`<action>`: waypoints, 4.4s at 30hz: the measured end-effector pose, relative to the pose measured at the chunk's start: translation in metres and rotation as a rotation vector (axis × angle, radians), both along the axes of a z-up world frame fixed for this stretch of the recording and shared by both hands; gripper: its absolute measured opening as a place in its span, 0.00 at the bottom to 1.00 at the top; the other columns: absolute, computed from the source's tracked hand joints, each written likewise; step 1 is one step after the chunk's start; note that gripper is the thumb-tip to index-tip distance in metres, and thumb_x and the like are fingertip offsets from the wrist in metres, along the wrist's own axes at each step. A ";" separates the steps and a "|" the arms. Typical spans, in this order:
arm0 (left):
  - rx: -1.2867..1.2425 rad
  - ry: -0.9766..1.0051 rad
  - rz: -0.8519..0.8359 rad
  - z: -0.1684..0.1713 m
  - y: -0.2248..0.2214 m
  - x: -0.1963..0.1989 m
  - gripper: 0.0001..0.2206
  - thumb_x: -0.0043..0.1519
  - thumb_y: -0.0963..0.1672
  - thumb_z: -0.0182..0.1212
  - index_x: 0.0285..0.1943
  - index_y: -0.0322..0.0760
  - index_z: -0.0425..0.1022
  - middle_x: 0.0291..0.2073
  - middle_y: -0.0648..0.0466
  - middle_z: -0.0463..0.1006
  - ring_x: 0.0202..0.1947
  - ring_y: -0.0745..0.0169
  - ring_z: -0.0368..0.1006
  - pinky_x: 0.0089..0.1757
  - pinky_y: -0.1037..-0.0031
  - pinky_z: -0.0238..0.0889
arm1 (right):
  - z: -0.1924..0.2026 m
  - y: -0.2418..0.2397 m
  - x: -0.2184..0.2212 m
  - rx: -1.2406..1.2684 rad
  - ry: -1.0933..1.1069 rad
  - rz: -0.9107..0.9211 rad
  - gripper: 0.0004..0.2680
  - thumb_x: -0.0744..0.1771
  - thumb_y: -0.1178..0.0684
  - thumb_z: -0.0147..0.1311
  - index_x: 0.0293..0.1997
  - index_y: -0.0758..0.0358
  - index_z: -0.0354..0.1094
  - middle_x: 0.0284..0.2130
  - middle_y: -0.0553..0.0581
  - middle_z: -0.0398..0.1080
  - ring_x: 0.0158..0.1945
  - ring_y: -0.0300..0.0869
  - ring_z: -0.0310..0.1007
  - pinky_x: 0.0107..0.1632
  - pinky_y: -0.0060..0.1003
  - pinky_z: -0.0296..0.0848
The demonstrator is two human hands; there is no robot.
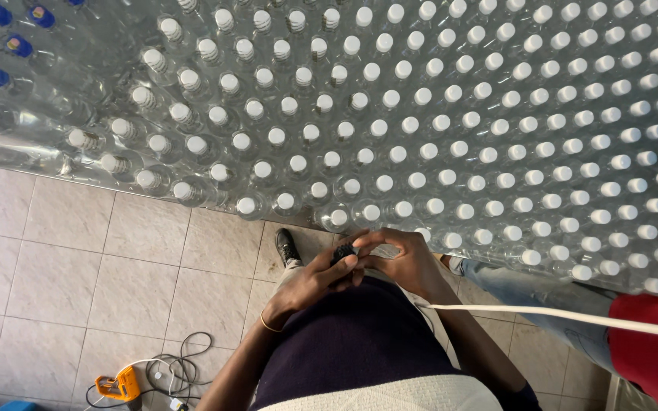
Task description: The person repeatedly picks up white bottle caps and screws them onto the necks of clear plastic bottles arranged on a metal table. The person works methodically across rows of bottles, securing each cap by hand.
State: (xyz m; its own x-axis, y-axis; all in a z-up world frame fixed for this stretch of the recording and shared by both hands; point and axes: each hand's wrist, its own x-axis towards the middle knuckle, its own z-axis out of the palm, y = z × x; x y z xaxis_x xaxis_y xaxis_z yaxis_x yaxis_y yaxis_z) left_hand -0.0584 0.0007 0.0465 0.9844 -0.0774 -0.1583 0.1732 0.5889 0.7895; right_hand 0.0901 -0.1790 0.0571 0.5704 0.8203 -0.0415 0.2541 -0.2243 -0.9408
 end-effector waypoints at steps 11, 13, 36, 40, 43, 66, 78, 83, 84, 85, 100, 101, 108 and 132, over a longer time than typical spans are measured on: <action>0.222 0.178 -0.041 0.033 -0.001 0.020 0.22 0.78 0.51 0.48 0.42 0.32 0.83 0.18 0.56 0.72 0.19 0.69 0.62 0.27 0.76 0.57 | 0.003 -0.012 0.023 -0.093 -0.004 -0.113 0.09 0.67 0.57 0.69 0.52 0.55 0.83 0.37 0.53 0.88 0.49 0.45 0.87 0.56 0.45 0.78; 0.261 0.204 0.008 0.033 -0.005 0.021 0.23 0.77 0.52 0.48 0.42 0.33 0.83 0.18 0.55 0.72 0.20 0.68 0.63 0.27 0.75 0.59 | -0.001 -0.004 0.031 -0.085 -0.028 -0.158 0.09 0.69 0.55 0.67 0.54 0.53 0.83 0.39 0.51 0.88 0.50 0.43 0.87 0.57 0.45 0.78; 0.172 0.164 0.271 -0.057 -0.063 0.041 0.32 0.78 0.44 0.45 0.88 0.28 0.34 0.33 0.48 0.78 0.25 0.70 0.67 0.28 0.79 0.59 | -0.061 -0.008 0.054 -0.099 -0.609 0.075 0.19 0.70 0.49 0.64 0.70 0.55 0.70 0.47 0.58 0.81 0.54 0.51 0.81 0.73 0.54 0.66; 0.172 0.143 0.321 -0.049 -0.066 0.040 0.32 0.79 0.44 0.44 0.88 0.25 0.34 0.33 0.48 0.77 0.26 0.71 0.66 0.30 0.78 0.59 | -0.053 -0.009 0.058 -0.190 -0.600 0.170 0.18 0.70 0.46 0.61 0.69 0.53 0.70 0.54 0.57 0.78 0.60 0.51 0.78 0.75 0.56 0.61; 0.321 0.144 0.324 -0.023 -0.063 0.037 0.33 0.78 0.43 0.45 0.87 0.26 0.32 0.34 0.46 0.78 0.28 0.66 0.70 0.30 0.75 0.63 | -0.030 -0.014 0.062 -0.096 -0.527 0.115 0.18 0.69 0.42 0.63 0.67 0.53 0.73 0.57 0.55 0.78 0.62 0.51 0.77 0.72 0.55 0.65; 0.156 0.165 0.284 0.014 -0.050 0.068 0.26 0.78 0.46 0.44 0.83 0.24 0.56 0.31 0.48 0.78 0.26 0.68 0.70 0.28 0.79 0.61 | 0.021 -0.012 0.098 0.025 0.073 -0.078 0.08 0.67 0.56 0.70 0.51 0.58 0.84 0.37 0.54 0.87 0.49 0.41 0.86 0.58 0.41 0.77; -0.087 0.251 0.241 0.042 -0.013 0.111 0.26 0.79 0.51 0.46 0.39 0.23 0.79 0.14 0.49 0.66 0.14 0.65 0.58 0.21 0.77 0.50 | 0.003 0.026 0.104 -0.181 -0.179 -0.098 0.06 0.72 0.53 0.61 0.52 0.55 0.83 0.46 0.57 0.85 0.57 0.55 0.82 0.62 0.50 0.76; -0.170 0.265 0.174 0.006 -0.010 0.101 0.20 0.79 0.48 0.46 0.58 0.19 0.71 0.31 0.39 0.78 0.20 0.64 0.67 0.22 0.77 0.57 | -0.015 0.013 0.102 -0.130 -0.281 -0.024 0.06 0.69 0.54 0.65 0.50 0.58 0.80 0.53 0.58 0.82 0.62 0.58 0.78 0.66 0.56 0.73; -0.179 0.253 0.147 0.005 -0.009 0.100 0.19 0.80 0.47 0.44 0.61 0.19 0.68 0.33 0.40 0.78 0.21 0.65 0.67 0.23 0.77 0.58 | -0.021 0.009 0.101 -0.126 -0.335 -0.003 0.06 0.68 0.55 0.67 0.49 0.59 0.78 0.54 0.58 0.81 0.63 0.59 0.77 0.67 0.57 0.72; -0.182 0.254 0.138 0.002 -0.006 0.103 0.19 0.80 0.47 0.44 0.61 0.19 0.68 0.33 0.40 0.78 0.21 0.65 0.67 0.23 0.77 0.58 | -0.032 0.010 0.103 -0.132 -0.335 -0.012 0.06 0.68 0.55 0.67 0.49 0.59 0.78 0.54 0.58 0.81 0.63 0.59 0.77 0.67 0.57 0.72; -0.111 0.233 0.080 0.031 0.006 0.102 0.23 0.81 0.49 0.41 0.53 0.22 0.76 0.29 0.48 0.76 0.23 0.70 0.65 0.25 0.79 0.58 | -0.048 0.012 0.107 -0.225 -0.536 0.059 0.13 0.68 0.53 0.67 0.60 0.58 0.76 0.50 0.58 0.81 0.58 0.54 0.80 0.69 0.53 0.71; -0.164 0.239 0.085 0.025 0.003 0.102 0.21 0.81 0.48 0.39 0.60 0.20 0.70 0.32 0.47 0.76 0.24 0.70 0.64 0.25 0.78 0.58 | -0.053 0.010 0.109 -0.228 -0.515 0.042 0.13 0.68 0.51 0.67 0.60 0.55 0.76 0.50 0.57 0.81 0.59 0.53 0.80 0.70 0.52 0.71; -0.186 0.231 0.144 -0.004 -0.018 0.112 0.25 0.81 0.47 0.39 0.77 0.15 0.53 0.36 0.41 0.76 0.23 0.68 0.65 0.24 0.76 0.58 | -0.048 0.001 0.117 -0.159 -0.552 0.123 0.12 0.70 0.49 0.64 0.60 0.58 0.76 0.45 0.61 0.81 0.55 0.56 0.81 0.67 0.51 0.73; -0.082 0.335 0.244 0.019 -0.027 0.129 0.22 0.79 0.48 0.45 0.69 0.19 0.63 0.34 0.38 0.79 0.23 0.64 0.67 0.23 0.75 0.60 | -0.078 0.007 0.126 -0.121 -0.696 0.150 0.15 0.71 0.49 0.62 0.65 0.55 0.72 0.46 0.57 0.78 0.52 0.52 0.81 0.68 0.53 0.70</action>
